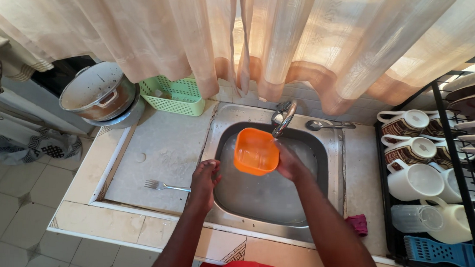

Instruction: Rinsing various bowls and pots under a kitchen faucet and placing them in a drying rack

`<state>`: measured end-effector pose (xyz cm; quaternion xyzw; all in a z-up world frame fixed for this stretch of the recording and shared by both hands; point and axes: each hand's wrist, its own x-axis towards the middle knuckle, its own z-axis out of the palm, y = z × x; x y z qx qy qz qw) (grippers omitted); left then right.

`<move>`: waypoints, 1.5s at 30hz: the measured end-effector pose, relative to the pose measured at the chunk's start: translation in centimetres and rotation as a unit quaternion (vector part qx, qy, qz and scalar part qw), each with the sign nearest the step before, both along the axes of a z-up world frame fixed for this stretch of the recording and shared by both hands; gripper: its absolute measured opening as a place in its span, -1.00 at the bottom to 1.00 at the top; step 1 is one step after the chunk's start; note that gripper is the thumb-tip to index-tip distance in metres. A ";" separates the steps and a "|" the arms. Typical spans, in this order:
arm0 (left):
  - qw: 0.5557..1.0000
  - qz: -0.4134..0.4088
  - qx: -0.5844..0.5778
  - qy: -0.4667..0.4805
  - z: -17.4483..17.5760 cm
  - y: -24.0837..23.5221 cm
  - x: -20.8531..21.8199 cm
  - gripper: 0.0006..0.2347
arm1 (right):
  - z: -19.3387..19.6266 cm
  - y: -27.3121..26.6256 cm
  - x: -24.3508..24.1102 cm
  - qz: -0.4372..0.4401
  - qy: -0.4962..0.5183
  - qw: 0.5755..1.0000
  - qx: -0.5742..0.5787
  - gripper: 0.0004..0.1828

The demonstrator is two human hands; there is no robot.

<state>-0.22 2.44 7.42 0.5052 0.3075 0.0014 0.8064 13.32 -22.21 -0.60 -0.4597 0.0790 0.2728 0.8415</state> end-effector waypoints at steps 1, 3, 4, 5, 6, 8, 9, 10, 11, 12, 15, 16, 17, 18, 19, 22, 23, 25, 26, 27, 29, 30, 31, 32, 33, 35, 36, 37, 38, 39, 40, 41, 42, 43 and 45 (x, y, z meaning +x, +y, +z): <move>1.000 -0.003 -0.001 0.000 -0.3 0.0 0.0 -0.86 | 1.3 -0.1 -0.9 0.025 0.012 0.999 -0.025 -0.50; 1.000 -0.004 -0.002 0.001 -0.3 0.1 -0.2 -0.86 | 2.7 -0.8 -2.2 0.051 0.024 0.997 -0.049 -0.51; 1.000 -0.006 0.001 0.001 0.1 0.1 -0.3 -0.87 | 2.7 -1.4 -2.5 0.033 0.032 0.997 -0.069 -0.50; 1.000 -0.007 0.003 0.002 0.5 0.1 -0.6 -0.88 | 2.7 -2.0 -3.0 0.015 0.039 0.995 -0.089 -0.49; 1.000 -0.005 0.004 0.003 0.4 0.2 -0.8 -0.88 | 3.6 -2.1 -3.1 0.017 0.040 0.995 -0.089 -0.49; 1.000 -0.010 0.002 0.004 0.5 0.2 -0.9 -0.88 | 5.4 -2.5 -3.4 -0.026 0.040 0.979 -0.198 -0.27; 1.000 -0.012 0.001 0.003 0.2 0.0 -0.8 -0.88 | 4.8 -2.7 -3.1 -0.028 0.039 0.979 -0.200 -0.27; 1.000 -0.014 0.001 0.006 0.0 -0.3 -0.7 -0.89 | 4.2 -2.8 -2.9 -0.043 0.036 0.976 -0.212 -0.23; 1.000 -0.016 0.002 0.009 -0.1 -0.5 -0.6 -0.89 | 3.6 -3.0 -2.6 -0.058 0.033 0.972 -0.224 -0.18; 1.000 -0.018 0.001 0.007 -0.5 -0.8 -0.5 -0.89 | 4.2 -2.6 -3.1 -0.060 0.032 0.972 -0.225 -0.18; 1.000 -0.023 -0.009 0.004 -1.3 -1.1 -0.1 -0.90 | 6.6 -1.5 -4.5 -0.053 0.027 0.972 -0.228 -0.13; 1.000 -0.027 -0.007 0.003 -1.3 -1.0 -0.1 -0.90 | 7.8 -1.3 -5.2 -0.034 0.016 0.970 -0.242 -0.13; 1.000 -0.030 -0.006 0.003 -1.3 -1.0 -0.2 -0.90 | 9.0 -1.0 -5.9 -0.014 0.004 0.967 -0.255 -0.13; 1.000 -0.030 -0.006 0.004 -0.9 -0.9 -0.3 -0.90 | 9.3 -1.4 -6.2 -0.014 0.005 0.967 -0.256 -0.13; 0.999 -0.032 -0.003 0.006 -0.5 -0.8 -0.5 -0.90 | 9.7 -1.6 -6.5 -0.018 -0.005 0.954 -0.298 -0.11; 0.999 -0.037 0.003 0.008 -0.5 -0.6 -0.8 -0.90 | 9.1 -2.4 -5.6 -0.019 -0.033 0.918 -0.396 -0.21; 0.999 -0.042 0.007 0.009 -0.7 -0.6 -0.8 -0.90 | 8.7 -2.7 -5.0 -0.019 -0.052 0.891 -0.450 -0.32; 0.999 -0.046 0.001 0.013 -0.7 -0.9 -1.0 -0.90 | 8.0 -2.0 -4.1 0.000 -0.143 0.835 -0.532 -0.41; 0.999 -0.050 -0.003 0.019 -0.7 -1.1 -1.0 -0.90 | 7.6 -1.7 -3.6 0.020 -0.231 0.764 -0.603 -0.49; 0.999 -0.050 -0.004 0.018 -0.6 -1.3 -1.0 -0.90 | 7.2 -1.3 -3.4 0.020 -0.232 0.763 -0.603 -0.49; 0.998 -0.055 -0.009 0.015 -0.5 -1.4 -1.1 -0.89 | 6.3 -0.1 -3.0 0.042 -0.254 0.767 -0.587 -0.30; 0.998 -0.053 -0.009 0.014 -0.1 -1.1 -1.2 -0.89 | 7.1 0.4 -3.1 0.043 -0.256 0.767 -0.587 -0.30; 0.999 -0.051 -0.001 0.013 0.3 -0.9 -1.3 -0.89 | 7.9 1.0 -3.2 0.042 -0.283 0.749 -0.597 -0.23; 0.999 -0.050 0.007 0.012 0.7 -0.6 -1.5 -0.89 | 8.6 1.6 -3.4 0.040 -0.309 0.731 -0.607 -0.16; 0.999 -0.047 0.006 0.013 0.4 -0.4 -1.5 -0.89 | 8.8 1.9 -3.3 0.043 -0.311 0.731 -0.606 -0.16; 0.999 -0.035 0.017 0.006 -0.3 0.2 -1.5 -0.90 | 9.1 2.3 -3.2 0.018 -0.388 0.652 -0.652 -0.03; 0.999 -0.032 0.016 0.006 -0.2 0.3 -1.6 -0.90 | 9.4 2.6 -3.4 0.020 -0.390 0.651 -0.651 -0.03; 0.999 -0.028 0.016 0.006 0.0 0.4 -1.7 -0.90 | 9.7 2.8 -3.6 0.009 -0.408 0.622 -0.668 -0.01; 1.000 -0.025 0.016 0.007 0.2 0.4 -1.9 -0.90 | 9.9 3.1 -3.8 -0.003 -0.426 0.593 -0.683 0.01; 1.000 -0.023 0.015 0.006 0.3 0.5 -2.0 -0.90 | 9.8 3.1 -3.8 -0.002 -0.428 0.592 -0.683 0.01; 1.000 -0.021 0.014 0.004 0.5 0.5 -2.2 -0.90 | 9.7 3.2 -3.7 -0.006 -0.439 0.588 -0.679 0.00; 1.000 -0.018 0.013 0.003 0.7 0.5 -2.4 -0.91 | 9.6 3.2 -3.7 -0.010 -0.450 0.585 -0.675 -0.02; 1.000 -0.016 0.013 0.002 0.4 0.5 -2.4 -0.91 | 9.1 2.9 -3.3 -0.009 -0.452 0.584 -0.674 -0.02; 1.000 -0.017 0.016 0.000 0.2 0.5 -2.5 -0.90 | 8.6 2.5 -3.0 -0.043 -0.461 0.579 -0.672 -0.01; 1.000 -0.014 0.021 -0.002 -0.3 0.6 -2.6 -0.90 | 7.7 2.1 -2.5 -0.074 -0.472 0.573 -0.665 0.01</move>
